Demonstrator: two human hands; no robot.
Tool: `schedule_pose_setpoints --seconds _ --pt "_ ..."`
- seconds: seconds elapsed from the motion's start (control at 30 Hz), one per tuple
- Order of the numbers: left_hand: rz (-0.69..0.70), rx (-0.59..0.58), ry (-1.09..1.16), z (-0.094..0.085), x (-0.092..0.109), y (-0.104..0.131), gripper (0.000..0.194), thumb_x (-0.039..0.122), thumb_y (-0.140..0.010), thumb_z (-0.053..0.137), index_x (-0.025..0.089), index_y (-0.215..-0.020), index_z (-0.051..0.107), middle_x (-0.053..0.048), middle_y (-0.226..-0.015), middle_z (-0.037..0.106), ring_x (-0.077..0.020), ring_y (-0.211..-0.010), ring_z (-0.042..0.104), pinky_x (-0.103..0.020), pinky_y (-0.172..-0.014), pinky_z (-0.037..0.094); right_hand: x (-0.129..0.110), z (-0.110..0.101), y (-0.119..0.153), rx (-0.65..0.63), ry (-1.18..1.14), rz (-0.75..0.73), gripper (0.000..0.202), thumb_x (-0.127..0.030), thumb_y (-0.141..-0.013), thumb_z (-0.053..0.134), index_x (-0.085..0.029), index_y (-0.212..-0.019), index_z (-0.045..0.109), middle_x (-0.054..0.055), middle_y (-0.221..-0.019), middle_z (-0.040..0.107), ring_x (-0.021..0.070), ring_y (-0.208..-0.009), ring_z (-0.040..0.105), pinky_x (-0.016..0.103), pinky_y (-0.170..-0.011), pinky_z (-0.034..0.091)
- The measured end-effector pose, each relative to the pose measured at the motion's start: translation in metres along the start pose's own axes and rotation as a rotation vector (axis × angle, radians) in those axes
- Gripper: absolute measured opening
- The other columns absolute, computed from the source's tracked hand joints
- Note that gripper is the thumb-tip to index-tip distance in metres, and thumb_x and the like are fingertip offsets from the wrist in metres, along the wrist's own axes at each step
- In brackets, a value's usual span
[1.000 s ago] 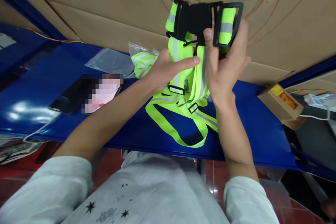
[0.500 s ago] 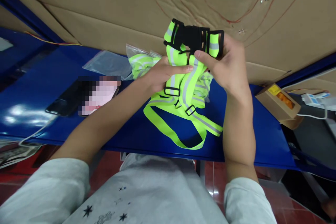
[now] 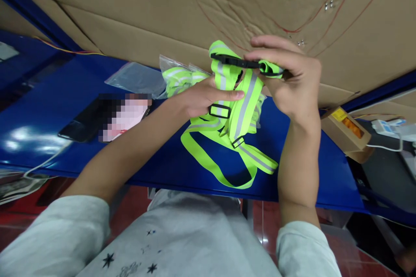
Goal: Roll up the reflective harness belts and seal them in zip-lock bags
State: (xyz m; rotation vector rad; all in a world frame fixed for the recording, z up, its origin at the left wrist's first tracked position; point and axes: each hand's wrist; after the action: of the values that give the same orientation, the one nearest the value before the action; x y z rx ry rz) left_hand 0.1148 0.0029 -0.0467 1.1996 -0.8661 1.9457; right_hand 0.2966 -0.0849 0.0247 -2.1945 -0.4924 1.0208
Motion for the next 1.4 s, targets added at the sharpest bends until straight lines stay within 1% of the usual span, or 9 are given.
schedule_pose_setpoints --seconds 0.13,0.27,0.47,0.53,0.6,0.73,0.93,1.1,1.4 --pt "-0.072 -0.134 0.107 0.004 0.01 0.004 0.049 0.047 -0.072 0.098 0.023 -0.11 0.08 -0.005 -0.121 0.082 -0.0312 -0.122 0.075 -0.045 -0.108 0.06 -0.007 0.0 0.002 -0.077 0.017 0.005 0.043 -0.013 -0.088 0.072 -0.05 -0.106 0.083 -0.01 -0.133 0.074 0.0257 -0.131 0.067 0.045 -0.122 0.054" --pt "-0.023 -0.166 0.234 0.009 0.018 0.006 0.035 0.049 -0.093 0.082 0.021 -0.114 0.078 -0.004 -0.12 0.082 -0.0279 -0.123 0.075 -0.036 -0.103 0.062 -0.009 -0.002 0.001 -0.054 0.051 0.003 0.037 -0.015 -0.093 0.067 -0.045 -0.107 0.084 -0.004 -0.133 0.073 0.0254 -0.135 0.065 0.045 -0.127 0.049" --pt "0.028 -0.037 0.069 0.001 0.02 0.009 0.027 0.038 -0.096 0.08 0.022 -0.118 0.078 -0.003 -0.121 0.082 -0.0276 -0.127 0.074 -0.04 -0.109 0.06 0.007 -0.027 -0.001 -0.435 -0.25 0.078 0.081 -0.044 -0.075 0.093 -0.053 -0.149 0.062 -0.009 -0.164 0.052 0.0257 -0.163 0.037 0.044 -0.138 0.033" --pt "0.064 -0.018 -0.014 -0.002 0.02 0.01 0.031 0.037 -0.092 0.085 0.024 -0.118 0.078 -0.003 -0.124 0.081 -0.0274 -0.132 0.072 -0.041 -0.115 0.057 0.012 -0.027 0.0 -0.33 -0.314 0.159 0.091 -0.052 -0.066 0.1 -0.051 -0.149 0.063 -0.005 -0.156 0.06 0.0278 -0.153 0.049 0.047 -0.129 0.045" --pt "0.091 0.01 -0.056 -0.003 0.02 0.009 0.032 0.034 -0.089 0.087 0.024 -0.118 0.079 -0.002 -0.123 0.081 -0.0274 -0.132 0.072 -0.042 -0.117 0.056 0.013 -0.021 0.002 -0.181 -0.191 0.226 0.067 -0.05 -0.069 0.1 -0.039 -0.131 0.077 0.001 -0.127 0.075 0.0257 -0.124 0.068 0.044 -0.112 0.058" --pt "0.093 -0.019 0.106 0.002 0.015 0.004 0.026 0.034 -0.089 0.086 0.021 -0.11 0.079 -0.004 -0.119 0.082 -0.031 -0.13 0.073 -0.046 -0.116 0.058 0.014 -0.004 0.002 0.008 0.054 0.176 0.034 -0.052 -0.082 0.091 -0.022 -0.094 0.081 -0.001 -0.083 0.07 0.0161 -0.079 0.065 0.039 -0.09 0.061" --pt "-0.026 -0.088 0.327 0.02 0.001 -0.002 0.023 0.031 -0.098 0.071 0.016 -0.114 0.078 -0.009 -0.123 0.081 -0.0341 -0.137 0.069 -0.052 -0.121 0.055 0.018 0.011 -0.007 0.182 0.242 -0.218 0.035 -0.051 -0.096 0.078 -0.024 -0.117 0.078 0.001 -0.108 0.079 0.0225 -0.1 0.074 0.04 -0.093 0.061" --pt "0.012 -0.016 0.2 0.019 0.0 -0.002 0.026 0.025 -0.088 0.081 0.015 -0.112 0.079 -0.01 -0.114 0.083 -0.038 -0.128 0.074 -0.06 -0.118 0.055 0.002 0.026 0.0 0.257 0.363 -0.276 0.024 -0.029 -0.101 0.072 -0.023 -0.124 0.078 0.001 -0.119 0.08 0.0218 -0.111 0.076 0.035 -0.096 0.06" --pt "0.015 -0.096 0.292 0.005 0.036 0.005 0.032 0.028 -0.11 0.048 0.017 -0.113 0.078 -0.002 -0.105 0.082 -0.027 -0.133 0.072 -0.043 -0.115 0.058 0.005 0.016 -0.003 0.104 0.36 -0.544 0.049 -0.008 -0.1 0.057 -0.033 -0.136 0.077 -0.002 -0.131 0.078 0.0244 -0.125 0.075 0.045 -0.112 0.058"
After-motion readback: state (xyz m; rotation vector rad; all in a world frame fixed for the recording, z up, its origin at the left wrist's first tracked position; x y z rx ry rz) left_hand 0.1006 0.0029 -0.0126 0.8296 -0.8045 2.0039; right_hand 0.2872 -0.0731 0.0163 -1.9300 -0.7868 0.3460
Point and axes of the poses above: each hand's wrist, its own y-axis away from the middle knuckle, its own z-axis out of the palm, x = y × z
